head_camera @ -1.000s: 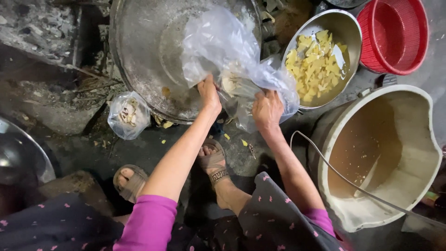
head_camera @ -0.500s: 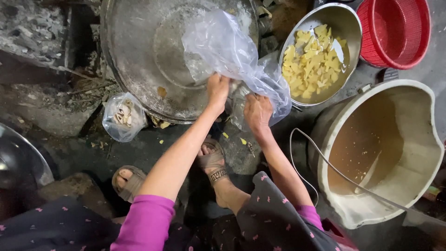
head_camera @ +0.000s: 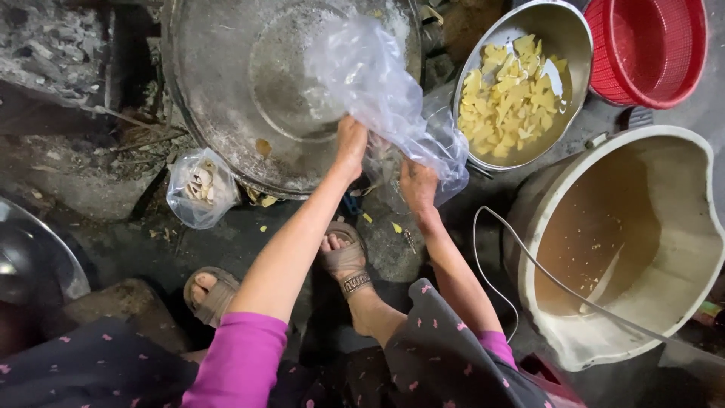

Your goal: A person uses chopsticks to transfer dried food pieces from a metal bowl into a small plastic bag.

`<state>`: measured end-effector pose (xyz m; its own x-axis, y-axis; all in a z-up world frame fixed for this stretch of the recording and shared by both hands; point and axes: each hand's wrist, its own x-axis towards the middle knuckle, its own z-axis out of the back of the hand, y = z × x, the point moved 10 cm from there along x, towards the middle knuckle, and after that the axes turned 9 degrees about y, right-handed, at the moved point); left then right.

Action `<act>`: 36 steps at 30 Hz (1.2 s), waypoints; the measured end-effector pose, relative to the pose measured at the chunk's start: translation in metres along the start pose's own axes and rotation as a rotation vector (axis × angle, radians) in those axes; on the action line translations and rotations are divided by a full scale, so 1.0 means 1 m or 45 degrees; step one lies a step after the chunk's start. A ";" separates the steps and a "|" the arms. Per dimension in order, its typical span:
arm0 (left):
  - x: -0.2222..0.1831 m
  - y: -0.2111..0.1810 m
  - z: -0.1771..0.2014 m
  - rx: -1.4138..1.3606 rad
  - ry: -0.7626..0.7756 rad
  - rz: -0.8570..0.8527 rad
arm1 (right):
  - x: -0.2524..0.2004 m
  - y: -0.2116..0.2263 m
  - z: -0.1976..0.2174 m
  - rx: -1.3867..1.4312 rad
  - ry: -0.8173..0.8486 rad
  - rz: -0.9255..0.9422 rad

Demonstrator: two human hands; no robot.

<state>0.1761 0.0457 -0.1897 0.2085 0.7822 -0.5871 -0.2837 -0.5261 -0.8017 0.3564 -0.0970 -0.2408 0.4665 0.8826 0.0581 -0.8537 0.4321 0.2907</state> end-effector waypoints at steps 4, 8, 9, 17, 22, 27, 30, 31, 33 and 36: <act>-0.007 -0.017 0.015 0.034 0.013 0.012 | -0.001 0.032 0.038 0.004 -0.073 0.136; -0.016 -0.036 0.029 0.066 0.010 0.027 | -0.008 -0.001 0.017 0.601 0.153 -0.134; -0.013 -0.037 0.029 0.064 0.006 0.027 | -0.008 0.001 0.021 0.602 0.155 -0.130; -0.001 -0.015 0.037 0.149 -0.056 -0.192 | -0.010 0.017 0.055 0.920 0.083 0.050; -0.075 -0.034 0.069 0.107 -0.150 -0.238 | -0.012 0.033 0.087 0.829 0.038 0.236; -0.076 0.014 0.057 0.149 -0.216 -0.229 | -0.020 0.032 0.077 0.729 -0.003 0.360; -0.060 0.049 0.037 0.063 -0.118 -0.051 | -0.024 0.048 0.085 0.660 -0.007 0.405; -0.056 0.054 0.034 0.029 -0.075 0.000 | -0.026 0.056 0.090 0.666 -0.017 0.407; -0.048 0.063 0.030 -0.004 -0.034 0.053 | -0.028 0.067 0.098 0.674 -0.025 0.409; -0.040 0.074 0.028 -0.141 -0.029 0.065 | -0.033 0.076 0.105 0.676 -0.063 0.436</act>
